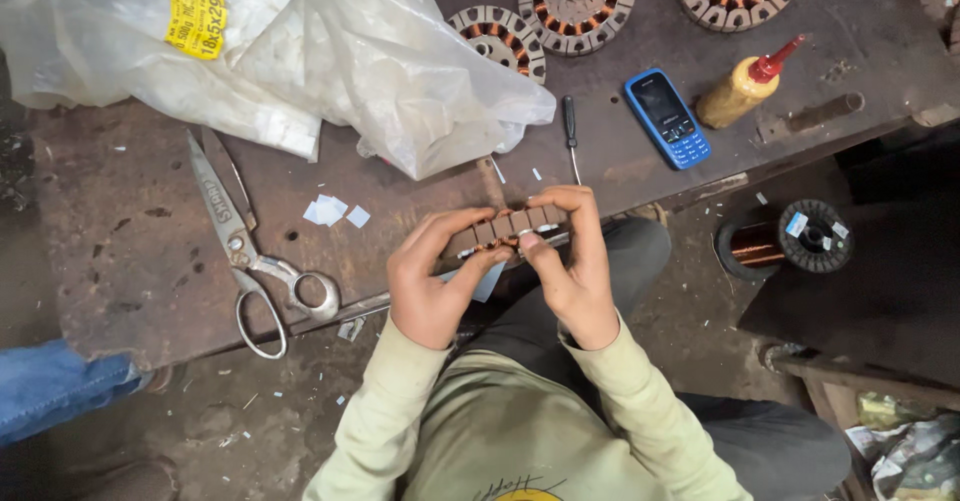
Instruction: The person inserts small white insulating pieces into the slots of a circular stator core and uses a screwdriver to press them into place. The person repeats this process for multiple slots on the same component.
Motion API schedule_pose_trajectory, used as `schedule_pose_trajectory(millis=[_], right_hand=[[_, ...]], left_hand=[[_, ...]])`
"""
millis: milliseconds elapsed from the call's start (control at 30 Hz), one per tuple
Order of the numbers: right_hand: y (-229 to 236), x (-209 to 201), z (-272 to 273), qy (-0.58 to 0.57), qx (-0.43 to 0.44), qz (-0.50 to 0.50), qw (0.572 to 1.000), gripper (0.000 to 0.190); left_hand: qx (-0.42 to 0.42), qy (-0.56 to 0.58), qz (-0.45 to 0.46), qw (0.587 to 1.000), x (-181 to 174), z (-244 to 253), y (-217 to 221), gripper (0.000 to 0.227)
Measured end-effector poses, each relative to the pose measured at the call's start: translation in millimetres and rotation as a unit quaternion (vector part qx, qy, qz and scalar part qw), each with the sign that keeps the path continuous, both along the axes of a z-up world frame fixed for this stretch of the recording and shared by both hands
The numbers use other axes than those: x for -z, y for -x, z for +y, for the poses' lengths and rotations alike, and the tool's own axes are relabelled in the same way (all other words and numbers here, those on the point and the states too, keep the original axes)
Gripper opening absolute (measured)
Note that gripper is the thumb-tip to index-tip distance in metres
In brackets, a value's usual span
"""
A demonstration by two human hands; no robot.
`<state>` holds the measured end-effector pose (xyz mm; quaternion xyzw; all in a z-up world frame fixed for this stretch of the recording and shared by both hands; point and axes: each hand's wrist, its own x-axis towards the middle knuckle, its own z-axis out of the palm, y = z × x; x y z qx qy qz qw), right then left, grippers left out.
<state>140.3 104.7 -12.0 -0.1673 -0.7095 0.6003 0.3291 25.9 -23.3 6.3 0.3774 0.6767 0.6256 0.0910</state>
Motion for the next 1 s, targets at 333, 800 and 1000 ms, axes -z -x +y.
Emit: schedule_pose_trajectory(millis=[333,800,1000], right_hand=[[-7.4,8.9,3.2,-0.011,-0.038,0.037,0.999,0.038],[50.4,16.4,33.9,-0.090,-0.013,0.003,0.996,0.032],[59.9,10.5,31.4,-0.081,0.035,-0.032,0.996,0.035]], left_hand=[[0.116,-0.001,-0.013,0.993,-11.7,-5.3,4.1,0.033],[-0.075,-0.003,-0.127,0.989,26.5,-24.1,41.0,0.022],[-0.120,0.214,0.301,0.921,37.1,-53.3,88.8,0.023]])
